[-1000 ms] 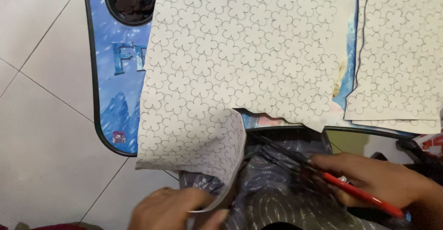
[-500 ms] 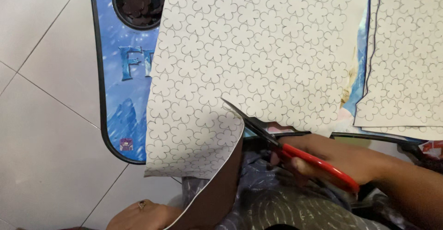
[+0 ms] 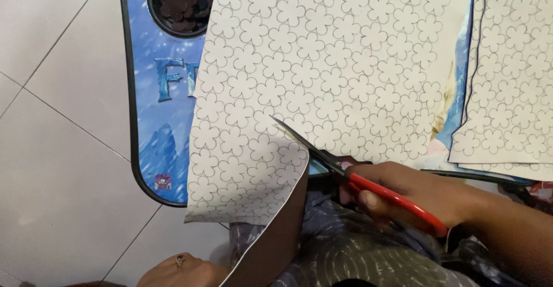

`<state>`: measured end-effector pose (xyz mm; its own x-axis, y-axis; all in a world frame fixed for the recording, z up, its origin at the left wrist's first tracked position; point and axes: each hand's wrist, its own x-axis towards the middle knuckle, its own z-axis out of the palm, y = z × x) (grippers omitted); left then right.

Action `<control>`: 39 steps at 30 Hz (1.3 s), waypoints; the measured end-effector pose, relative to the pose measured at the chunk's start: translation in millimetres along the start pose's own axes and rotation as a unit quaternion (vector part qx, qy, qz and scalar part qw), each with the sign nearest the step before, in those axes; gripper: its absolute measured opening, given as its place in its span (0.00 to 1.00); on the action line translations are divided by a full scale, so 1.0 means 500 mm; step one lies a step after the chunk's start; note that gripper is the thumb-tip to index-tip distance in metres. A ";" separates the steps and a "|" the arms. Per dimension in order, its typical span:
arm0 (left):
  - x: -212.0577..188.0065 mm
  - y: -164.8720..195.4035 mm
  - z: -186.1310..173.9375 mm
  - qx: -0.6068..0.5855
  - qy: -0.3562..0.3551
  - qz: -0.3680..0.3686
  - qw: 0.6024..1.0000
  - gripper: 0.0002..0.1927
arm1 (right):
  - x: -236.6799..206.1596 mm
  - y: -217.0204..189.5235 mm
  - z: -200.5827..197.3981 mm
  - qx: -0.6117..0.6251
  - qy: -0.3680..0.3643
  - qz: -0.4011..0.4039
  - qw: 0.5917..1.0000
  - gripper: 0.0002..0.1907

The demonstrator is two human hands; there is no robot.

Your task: The person uses red-handled scissors to cut a sheet of white paper printed with a repeating flower pattern. They hold the paper with one hand and cut along the pattern lines with the other, separating individual shapes from the sheet.

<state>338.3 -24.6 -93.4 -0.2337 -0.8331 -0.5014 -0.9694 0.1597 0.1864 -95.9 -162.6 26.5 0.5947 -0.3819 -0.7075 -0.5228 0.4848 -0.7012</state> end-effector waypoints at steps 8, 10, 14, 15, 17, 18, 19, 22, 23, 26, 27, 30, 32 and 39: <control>0.018 0.009 -0.034 0.015 -0.375 0.037 0.926 0.26 | 0.002 0.003 0.003 0.023 0.003 0.036 0.999 0.27; 0.023 0.017 -0.050 -0.042 -0.332 0.076 0.939 0.23 | 0.004 0.009 0.005 0.029 0.012 0.036 0.999 0.25; 0.032 0.031 -0.085 -0.021 -0.389 0.137 0.911 0.24 | 0.006 0.031 0.015 0.046 0.022 0.024 0.998 0.22; 0.035 0.029 -0.095 -0.052 -0.371 0.131 0.918 0.25 | 0.007 0.038 0.018 0.052 0.023 0.019 0.998 0.22; 0.041 0.023 -0.117 -0.113 -0.333 0.117 0.929 0.27 | 0.008 0.051 0.025 0.083 0.023 0.009 0.996 0.23; 0.043 0.020 -0.130 -0.144 -0.313 0.111 0.932 0.29 | 0.009 0.057 0.026 0.099 0.023 0.004 0.995 0.24; 0.045 0.019 -0.144 -0.174 -0.293 0.105 0.934 0.32 | 0.012 0.062 0.025 0.087 0.027 -0.010 0.996 0.25; 0.030 0.044 -0.193 -0.166 -0.160 -0.144 0.962 0.31 | 0.013 0.072 0.028 0.077 0.033 -0.026 0.996 0.28; 0.020 0.061 -0.217 -0.141 -0.100 -0.265 0.949 0.29 | 0.011 0.073 0.030 0.090 0.033 -0.016 0.995 0.28; 0.048 0.118 -0.290 -0.127 0.182 -0.207 0.953 0.28 | 0.013 0.073 0.034 0.109 0.032 0.009 0.994 0.29; 0.057 0.161 -0.301 -0.032 0.318 -0.141 0.937 0.28 | 0.014 0.072 0.036 0.112 0.031 0.017 0.993 0.29; 0.103 0.287 -0.311 0.033 0.456 0.035 0.889 0.26 | 0.022 0.071 0.039 0.100 0.036 0.014 0.994 0.29; 0.133 0.343 -0.304 -0.002 0.463 0.143 0.875 0.24 | 0.025 0.071 0.038 0.109 0.032 -0.003 0.994 0.30; 0.155 0.356 -0.292 -0.138 0.341 0.184 0.911 0.15 | 0.017 0.053 0.027 0.117 0.007 -0.042 0.992 0.33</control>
<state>158.6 -138.2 24.0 -0.3472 -0.9005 0.2620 -0.7564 0.4340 0.4893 -96.6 -142.6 3.2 0.6204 -0.4391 -0.6499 -0.3145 0.6198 -0.7190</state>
